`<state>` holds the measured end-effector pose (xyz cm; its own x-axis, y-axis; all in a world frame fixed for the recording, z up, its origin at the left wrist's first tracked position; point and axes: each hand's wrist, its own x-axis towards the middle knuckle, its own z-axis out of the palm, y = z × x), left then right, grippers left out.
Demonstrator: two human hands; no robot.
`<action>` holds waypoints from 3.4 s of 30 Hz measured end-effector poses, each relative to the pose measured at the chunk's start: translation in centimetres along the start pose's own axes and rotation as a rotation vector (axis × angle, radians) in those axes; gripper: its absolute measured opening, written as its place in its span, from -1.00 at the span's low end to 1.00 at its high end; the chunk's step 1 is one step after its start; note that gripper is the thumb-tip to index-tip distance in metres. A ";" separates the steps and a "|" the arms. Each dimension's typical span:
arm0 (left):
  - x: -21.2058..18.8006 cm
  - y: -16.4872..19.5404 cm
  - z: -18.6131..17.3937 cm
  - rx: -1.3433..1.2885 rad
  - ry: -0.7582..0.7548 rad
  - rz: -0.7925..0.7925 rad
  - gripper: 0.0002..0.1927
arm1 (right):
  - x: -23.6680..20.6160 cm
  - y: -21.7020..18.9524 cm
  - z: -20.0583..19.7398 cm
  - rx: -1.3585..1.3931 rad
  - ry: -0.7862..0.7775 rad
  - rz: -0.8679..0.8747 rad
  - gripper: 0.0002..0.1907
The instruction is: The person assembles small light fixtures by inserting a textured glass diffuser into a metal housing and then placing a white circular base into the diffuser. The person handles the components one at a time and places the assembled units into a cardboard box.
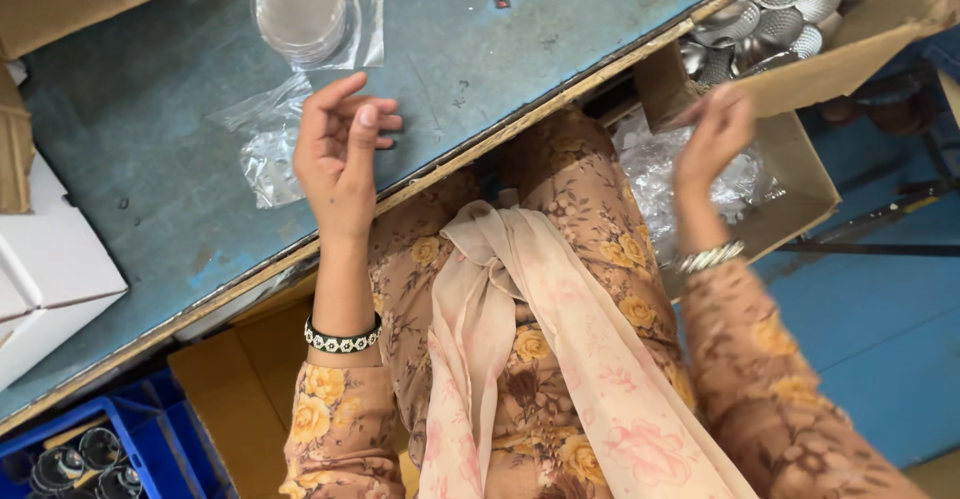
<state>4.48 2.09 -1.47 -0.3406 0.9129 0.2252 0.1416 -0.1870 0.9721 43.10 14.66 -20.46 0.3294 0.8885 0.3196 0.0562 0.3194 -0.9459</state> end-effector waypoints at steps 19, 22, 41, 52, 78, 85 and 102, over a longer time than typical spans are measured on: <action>1.1 0.8 -0.6 -0.055 0.020 -0.082 -0.73 | -3.9 -0.2 19.8 -0.836 -1.028 -0.438 -0.39; 1.4 0.7 -0.9 -0.108 0.022 -0.129 -0.73 | -2.5 0.9 22.3 -0.806 -0.985 -0.399 -0.42; 1.7 0.9 -0.9 -0.059 0.034 -0.147 -0.73 | -5.1 -3.0 22.9 -0.489 -1.109 -0.249 -0.61; 1.7 0.4 -1.6 -0.416 0.121 -0.044 -0.82 | -7.4 -19.5 13.5 0.008 -0.906 -0.502 -0.83; 14.9 3.1 -4.4 1.092 -0.331 -0.167 0.01 | 8.9 -21.1 28.5 -0.700 -0.605 -0.588 -0.43; 14.7 2.9 -4.5 1.147 -0.316 -0.178 -0.10 | 8.8 -22.3 28.5 -0.736 -0.694 -0.562 -0.47; 14.4 3.4 -5.3 1.090 -0.278 -0.116 -0.13 | 10.0 -22.8 28.8 -0.698 -0.865 -0.521 -0.64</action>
<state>-4.82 12.66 5.45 -0.2048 0.9787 -0.0172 0.9042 0.1959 0.3796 18.00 25.76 5.92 -0.6020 0.7185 0.3482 0.5747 0.6927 -0.4358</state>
